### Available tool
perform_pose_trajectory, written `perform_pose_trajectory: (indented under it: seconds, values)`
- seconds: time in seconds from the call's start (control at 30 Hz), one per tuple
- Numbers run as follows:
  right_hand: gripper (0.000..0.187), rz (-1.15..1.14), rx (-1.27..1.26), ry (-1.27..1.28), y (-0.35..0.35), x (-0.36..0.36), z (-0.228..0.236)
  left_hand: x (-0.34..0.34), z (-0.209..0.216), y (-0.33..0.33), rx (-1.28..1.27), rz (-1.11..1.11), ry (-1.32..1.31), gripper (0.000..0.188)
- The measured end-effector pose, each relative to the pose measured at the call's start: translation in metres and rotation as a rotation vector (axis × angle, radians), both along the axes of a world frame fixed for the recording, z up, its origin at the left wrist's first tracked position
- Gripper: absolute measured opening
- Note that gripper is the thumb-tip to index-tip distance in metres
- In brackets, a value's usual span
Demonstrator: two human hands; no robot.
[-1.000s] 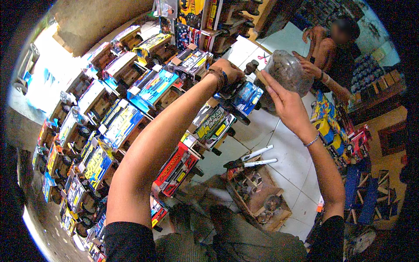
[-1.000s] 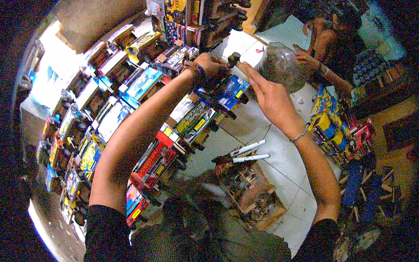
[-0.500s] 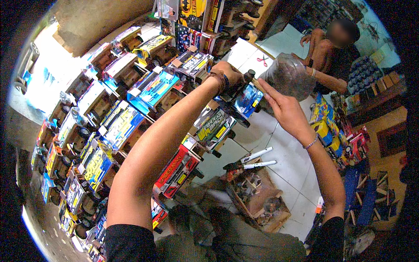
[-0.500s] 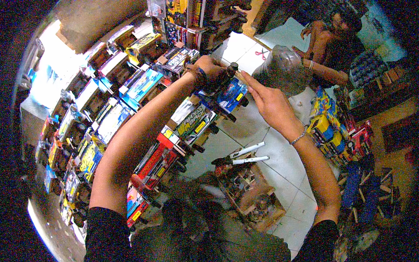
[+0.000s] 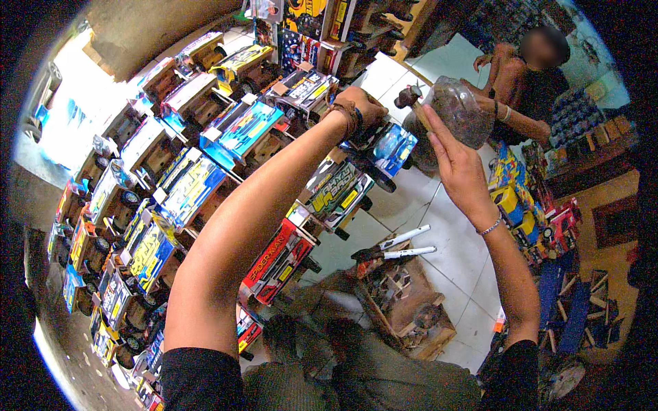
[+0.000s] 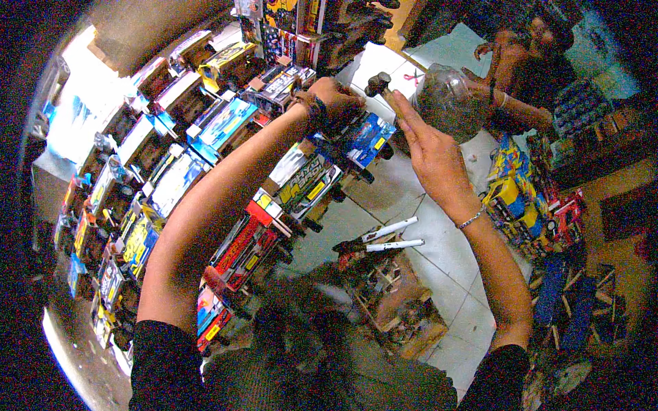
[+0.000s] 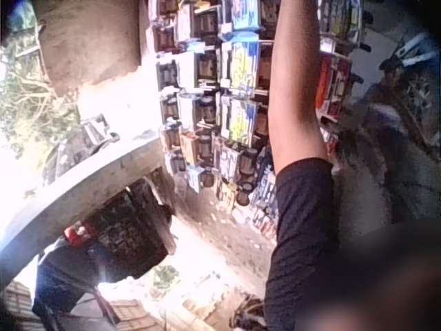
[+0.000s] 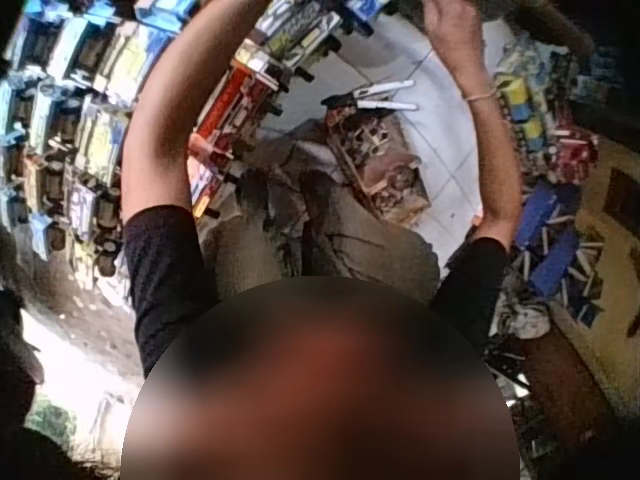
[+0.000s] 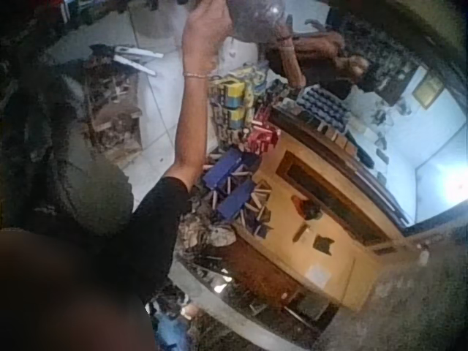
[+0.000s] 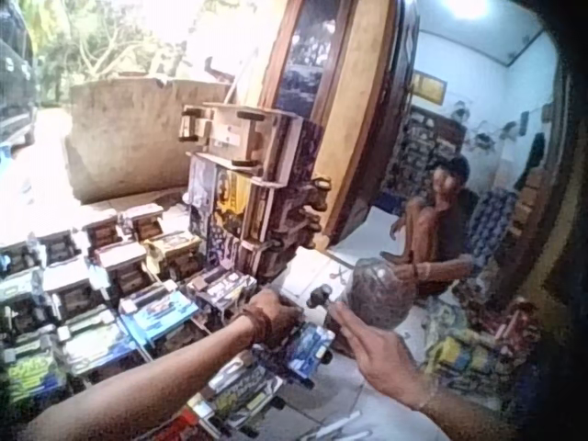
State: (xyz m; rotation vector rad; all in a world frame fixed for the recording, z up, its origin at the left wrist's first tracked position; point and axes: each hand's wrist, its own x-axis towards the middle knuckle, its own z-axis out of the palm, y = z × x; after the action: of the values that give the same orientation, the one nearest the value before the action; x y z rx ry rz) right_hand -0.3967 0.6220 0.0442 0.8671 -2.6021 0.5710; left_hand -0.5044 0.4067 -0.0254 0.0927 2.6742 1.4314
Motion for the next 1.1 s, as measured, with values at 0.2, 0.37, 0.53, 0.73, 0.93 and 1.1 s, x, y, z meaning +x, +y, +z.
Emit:
perform_pose_trajectory:
  seconds: [0.2, 0.37, 0.53, 0.73, 0.93, 1.1]
  values:
    - [0.046, -0.058, 0.126, -0.132, -0.001, 0.001, 0.008, -0.004, -0.005, 0.0, 0.074, -0.015, -0.049, 0.035]
    - [0.046, -0.224, -0.189, 0.012, 0.039, 0.018, 0.003, 0.002, 0.001, -0.005, 0.077, 0.0, -0.05, 0.04]
    - [0.042, -0.355, -0.332, 0.169, 0.104, 0.096, -0.049, -0.008, -0.005, -0.01, 0.123, -0.105, -0.079, 0.05]
    - [0.038, -0.908, 0.001, -0.45, 0.19, 0.25, -0.099, -0.029, -0.004, -0.039, -0.047, -0.163, 0.054, 0.055]
    - [0.045, -0.961, -0.129, -0.612, 0.232, 0.331, -0.147, 0.051, 0.052, -0.01, -0.184, -0.183, 0.422, 0.035]
    - [0.048, -0.919, -0.138, -0.391, 0.244, 0.328, -0.174, 0.197, 0.048, 0.065, -0.203, -0.781, -0.028, 0.036]
